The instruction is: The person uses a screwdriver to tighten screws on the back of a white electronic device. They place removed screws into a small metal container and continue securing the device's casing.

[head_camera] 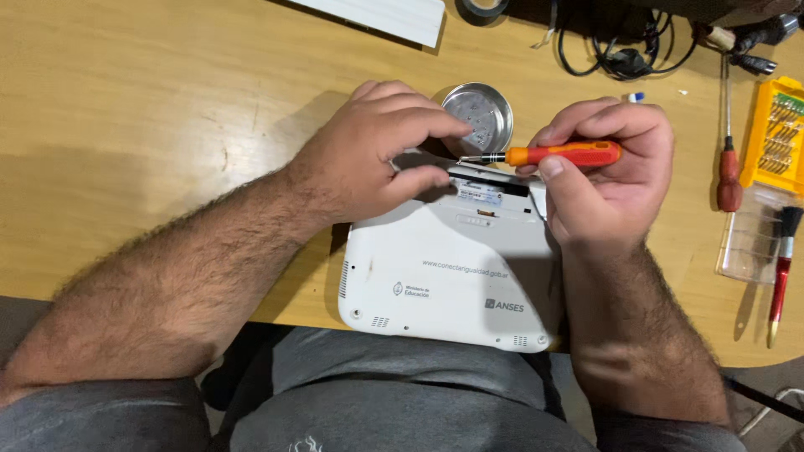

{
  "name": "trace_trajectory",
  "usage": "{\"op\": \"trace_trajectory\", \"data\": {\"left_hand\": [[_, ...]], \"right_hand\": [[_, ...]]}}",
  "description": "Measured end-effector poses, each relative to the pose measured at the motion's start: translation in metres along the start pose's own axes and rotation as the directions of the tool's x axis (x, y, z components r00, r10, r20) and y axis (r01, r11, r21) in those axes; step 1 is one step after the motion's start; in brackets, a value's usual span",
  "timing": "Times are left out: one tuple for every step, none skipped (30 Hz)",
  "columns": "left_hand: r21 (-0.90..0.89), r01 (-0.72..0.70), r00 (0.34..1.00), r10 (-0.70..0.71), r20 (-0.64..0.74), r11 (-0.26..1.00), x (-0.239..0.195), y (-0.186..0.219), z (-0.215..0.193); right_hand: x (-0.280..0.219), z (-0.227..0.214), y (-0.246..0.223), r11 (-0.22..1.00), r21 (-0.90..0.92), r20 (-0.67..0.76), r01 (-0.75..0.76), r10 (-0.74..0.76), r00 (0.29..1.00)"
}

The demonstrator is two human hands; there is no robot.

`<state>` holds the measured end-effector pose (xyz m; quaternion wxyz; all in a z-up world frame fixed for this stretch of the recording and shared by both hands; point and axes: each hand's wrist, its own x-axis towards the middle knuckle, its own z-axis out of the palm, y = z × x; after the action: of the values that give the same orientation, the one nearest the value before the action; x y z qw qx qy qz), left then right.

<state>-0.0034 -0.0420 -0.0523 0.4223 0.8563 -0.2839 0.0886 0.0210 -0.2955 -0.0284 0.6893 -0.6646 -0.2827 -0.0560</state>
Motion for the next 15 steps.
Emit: {"op": "trace_trajectory", "data": {"left_hand": [[0.0, 0.005, 1.0, -0.005, 0.003, 1.0, 0.0, 0.001, -0.001], [-0.023, -0.038, 0.999, 0.037, -0.019, 0.999, -0.001, 0.002, -0.002], [-0.049, -0.077, 0.996, 0.075, -0.039, 0.996, -0.003, 0.004, -0.002], [-0.055, -0.067, 0.997, 0.065, -0.034, 0.996, 0.0, 0.002, -0.002], [-0.052, -0.112, 0.993, 0.11, -0.039, 0.992, 0.0, 0.002, 0.0], [-0.049, -0.156, 0.987, 0.154, -0.044, 0.987, 0.0, 0.002, 0.002], [-0.06, -0.143, 0.989, 0.141, -0.037, 0.988, -0.001, 0.001, 0.003], [-0.052, -0.164, 0.985, 0.161, -0.06, 0.985, -0.002, 0.001, 0.003], [-0.041, -0.192, 0.978, 0.188, -0.084, 0.981, -0.001, 0.0, 0.003], [-0.048, -0.188, 0.98, 0.183, -0.08, 0.981, -0.002, 0.001, 0.002], [-0.047, -0.197, 0.977, 0.193, -0.09, 0.979, -0.002, 0.001, 0.001], [-0.045, -0.207, 0.974, 0.202, -0.1, 0.977, -0.002, 0.002, 0.001], [-0.05, -0.207, 0.975, 0.201, -0.099, 0.977, -0.002, 0.003, 0.0], [-0.128, -0.229, 0.971, 0.216, -0.108, 0.965, -0.002, 0.004, -0.001], [-0.203, -0.25, 0.966, 0.229, -0.119, 0.947, -0.001, 0.005, -0.003]], "right_hand": [[-0.001, 0.003, -0.002, 1.0, 0.003, 0.0, -0.005, 0.005, 1.0], [-0.002, 0.005, -0.003, 1.0, 0.018, -0.01, -0.021, 0.021, 1.0], [-0.005, 0.008, -0.004, 0.999, 0.032, -0.02, -0.044, 0.044, 0.999], [-0.001, 0.004, -0.001, 0.998, 0.035, -0.021, -0.055, 0.056, 0.998], [0.0, 0.001, 0.001, 1.0, -0.014, 0.027, 0.013, -0.012, 1.0], [0.0, -0.002, 0.005, 0.995, -0.058, 0.079, 0.083, -0.079, 0.994], [-0.002, 0.001, 0.001, 0.996, -0.055, 0.077, 0.066, -0.062, 0.995], [-0.003, 0.004, -0.003, 0.997, -0.072, 0.079, 0.041, -0.036, 0.996], [-0.003, 0.007, -0.008, 0.995, -0.092, 0.08, 0.025, -0.017, 0.997], [-0.003, 0.007, -0.008, 0.996, -0.092, 0.077, 0.016, -0.009, 0.997], [-0.003, 0.008, -0.008, 0.995, -0.099, 0.089, 0.03, -0.021, 0.996], [-0.003, 0.008, -0.009, 0.993, -0.106, 0.102, 0.045, -0.034, 0.994], [-0.005, 0.009, -0.011, 0.993, -0.108, 0.1, 0.041, -0.03, 0.995], [-0.006, 0.011, -0.014, 0.994, -0.105, 0.095, 0.028, -0.018, 0.995], [-0.006, 0.013, -0.016, 0.995, -0.101, 0.09, 0.018, -0.009, 0.996]]}}
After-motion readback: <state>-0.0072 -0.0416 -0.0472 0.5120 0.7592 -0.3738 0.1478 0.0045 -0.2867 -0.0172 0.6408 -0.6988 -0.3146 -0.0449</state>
